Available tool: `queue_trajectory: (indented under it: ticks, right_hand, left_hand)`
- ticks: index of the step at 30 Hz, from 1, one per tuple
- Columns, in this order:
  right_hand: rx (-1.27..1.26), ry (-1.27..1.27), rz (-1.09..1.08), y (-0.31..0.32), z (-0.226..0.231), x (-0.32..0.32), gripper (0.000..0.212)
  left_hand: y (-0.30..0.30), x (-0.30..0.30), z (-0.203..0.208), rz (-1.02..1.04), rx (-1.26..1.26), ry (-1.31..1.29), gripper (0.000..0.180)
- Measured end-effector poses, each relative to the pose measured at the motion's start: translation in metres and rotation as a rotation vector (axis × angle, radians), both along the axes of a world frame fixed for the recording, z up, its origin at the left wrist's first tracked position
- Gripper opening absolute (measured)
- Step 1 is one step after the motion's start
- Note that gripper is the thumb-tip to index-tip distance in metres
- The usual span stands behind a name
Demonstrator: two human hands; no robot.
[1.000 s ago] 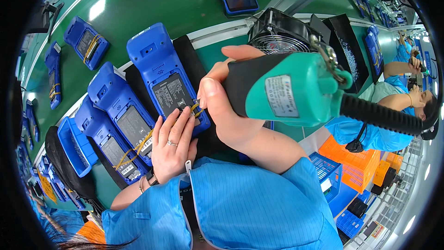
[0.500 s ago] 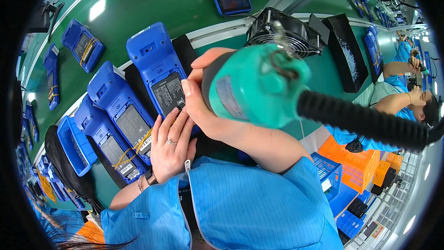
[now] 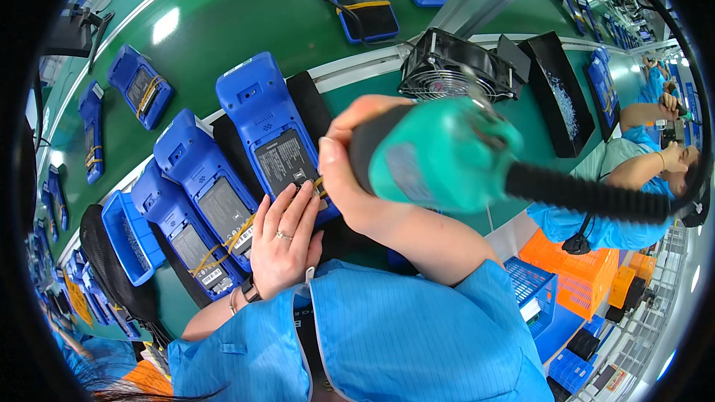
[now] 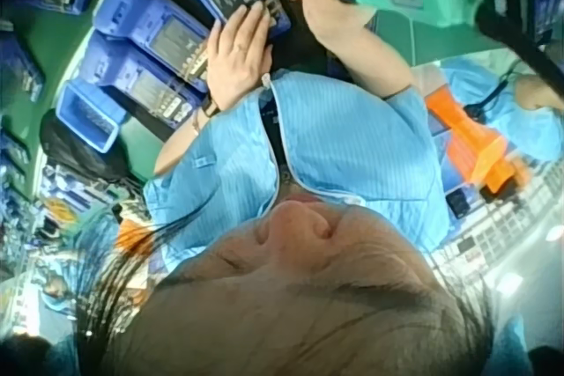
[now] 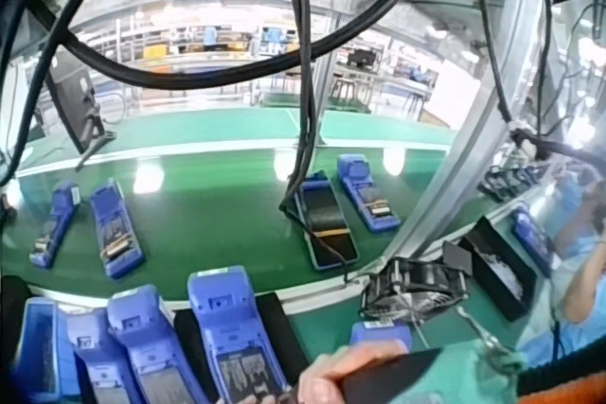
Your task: The person secures components and fasteners in handheld electronic devices using an electric screwdriver on a factory assembly line.
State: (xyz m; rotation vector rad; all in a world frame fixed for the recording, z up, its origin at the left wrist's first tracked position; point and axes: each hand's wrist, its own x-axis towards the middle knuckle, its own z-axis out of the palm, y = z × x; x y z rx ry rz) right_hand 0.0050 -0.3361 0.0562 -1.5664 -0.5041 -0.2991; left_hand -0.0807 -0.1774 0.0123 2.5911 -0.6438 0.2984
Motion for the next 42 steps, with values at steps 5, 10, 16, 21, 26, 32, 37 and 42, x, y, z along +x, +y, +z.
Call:
queue_trajectory:
  ticks: [5,10,16,21,26,32,37,42]
  right_hand:
    - [0.336,0.055,0.032,0.004,0.011,-0.004,0.026]
    - [0.307,0.117,0.098,-0.003,0.007,-0.008,0.032]
    - [0.190,0.140,0.084,-0.006,0.009,-0.010,0.029]
    - [0.070,0.113,0.098,-0.011,0.005,-0.009,0.028]
    - [-0.034,0.072,0.116,-0.015,0.005,-0.008,0.029]
    - [0.233,0.283,0.069,-0.010,0.010,-0.013,0.018]
    - [0.221,0.262,0.085,-0.012,0.008,-0.012,0.024]
    - [0.155,0.207,0.216,-0.014,0.006,-0.008,0.030]
  left_hand:
    - [0.000,0.001,0.001,0.001,0.000,0.020,0.053]
    - [0.000,0.001,0.002,0.016,0.016,0.013,0.052]
    - [0.000,0.001,0.002,0.001,0.008,0.021,0.052]
    - [0.001,0.000,0.003,0.002,0.011,0.032,0.053]
    - [0.000,0.001,0.004,0.000,0.011,0.037,0.054]
    - [0.000,0.001,0.004,0.009,0.000,0.044,0.055]
    - [0.000,0.000,0.003,0.005,-0.004,0.045,0.055]
    - [0.000,0.000,0.004,0.001,0.004,0.042,0.055]
